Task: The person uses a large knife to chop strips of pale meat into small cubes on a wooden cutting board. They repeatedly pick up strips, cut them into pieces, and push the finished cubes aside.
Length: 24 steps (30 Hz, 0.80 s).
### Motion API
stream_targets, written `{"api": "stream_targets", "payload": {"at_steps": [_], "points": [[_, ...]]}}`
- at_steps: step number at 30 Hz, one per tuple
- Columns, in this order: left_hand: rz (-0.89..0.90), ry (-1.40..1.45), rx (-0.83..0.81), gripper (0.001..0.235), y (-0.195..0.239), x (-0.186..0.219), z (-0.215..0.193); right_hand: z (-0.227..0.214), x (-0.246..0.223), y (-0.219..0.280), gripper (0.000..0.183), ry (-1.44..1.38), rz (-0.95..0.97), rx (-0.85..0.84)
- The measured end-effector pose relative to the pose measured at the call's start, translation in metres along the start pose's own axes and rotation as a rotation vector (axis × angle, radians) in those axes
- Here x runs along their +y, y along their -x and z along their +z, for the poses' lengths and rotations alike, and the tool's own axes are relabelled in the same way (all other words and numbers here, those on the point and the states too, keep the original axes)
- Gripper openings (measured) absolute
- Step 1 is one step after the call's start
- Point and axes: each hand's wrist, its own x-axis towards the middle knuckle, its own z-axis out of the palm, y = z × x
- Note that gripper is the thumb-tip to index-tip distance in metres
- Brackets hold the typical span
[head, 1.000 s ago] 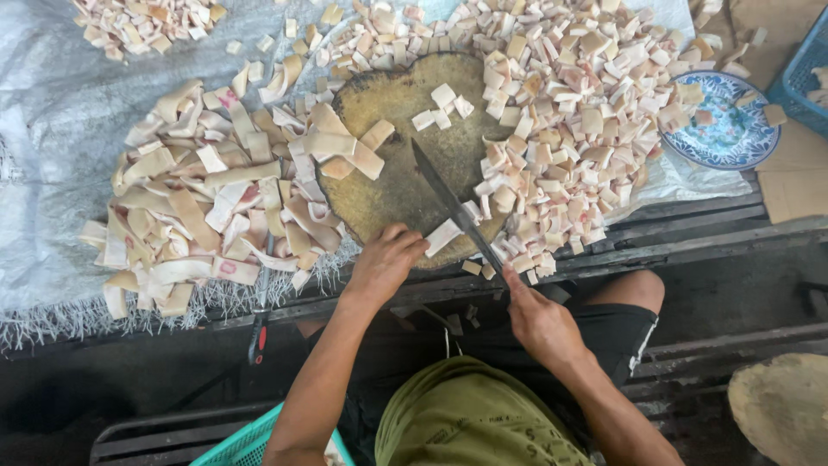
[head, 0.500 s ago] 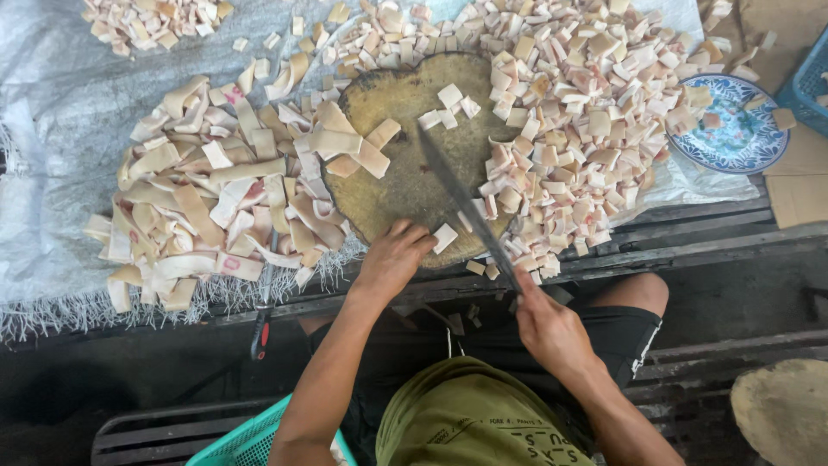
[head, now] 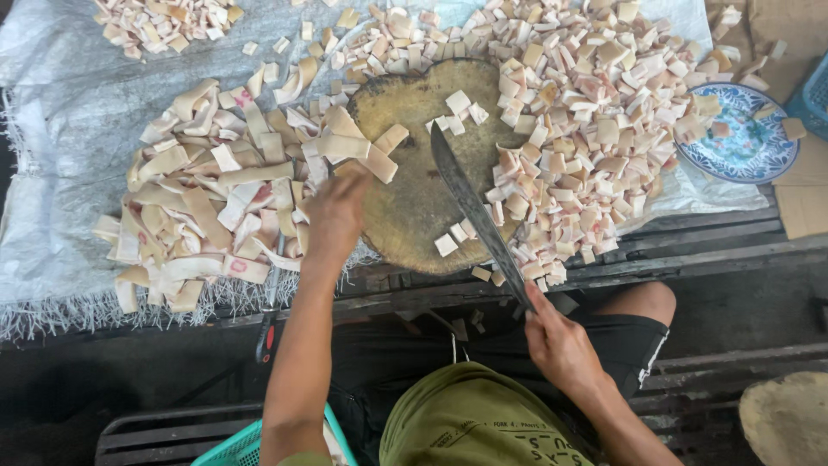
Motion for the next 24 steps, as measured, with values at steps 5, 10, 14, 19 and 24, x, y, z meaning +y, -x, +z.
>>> {"api": "stream_targets", "payload": {"at_steps": [5, 10, 14, 19, 24], "points": [[0.002, -0.183, -0.16, 0.065, -0.054, -0.031, -0.002, -0.007, -0.003, 0.016, 0.067, 0.012, 0.026, -0.217], [0.099, -0.301, -0.456, 0.053, -0.085, -0.018, 0.006, -0.004, 0.026, -0.005, 0.066, 0.156, 0.068, -0.099], [0.198, -0.405, -0.568, 0.043, -0.102, -0.002, 0.023, -0.008, 0.047, -0.031, 0.063, 0.127, 0.115, 0.048], [0.281, -0.381, -0.58, 0.031, -0.117, -0.003, 0.016, -0.002, 0.049, -0.041, 0.064, 0.035, 0.139, 0.031], [0.283, -0.237, -0.382, 0.026, -0.124, 0.024, -0.031, 0.001, 0.049, -0.039, 0.058, -0.021, 0.17, 0.063]]}}
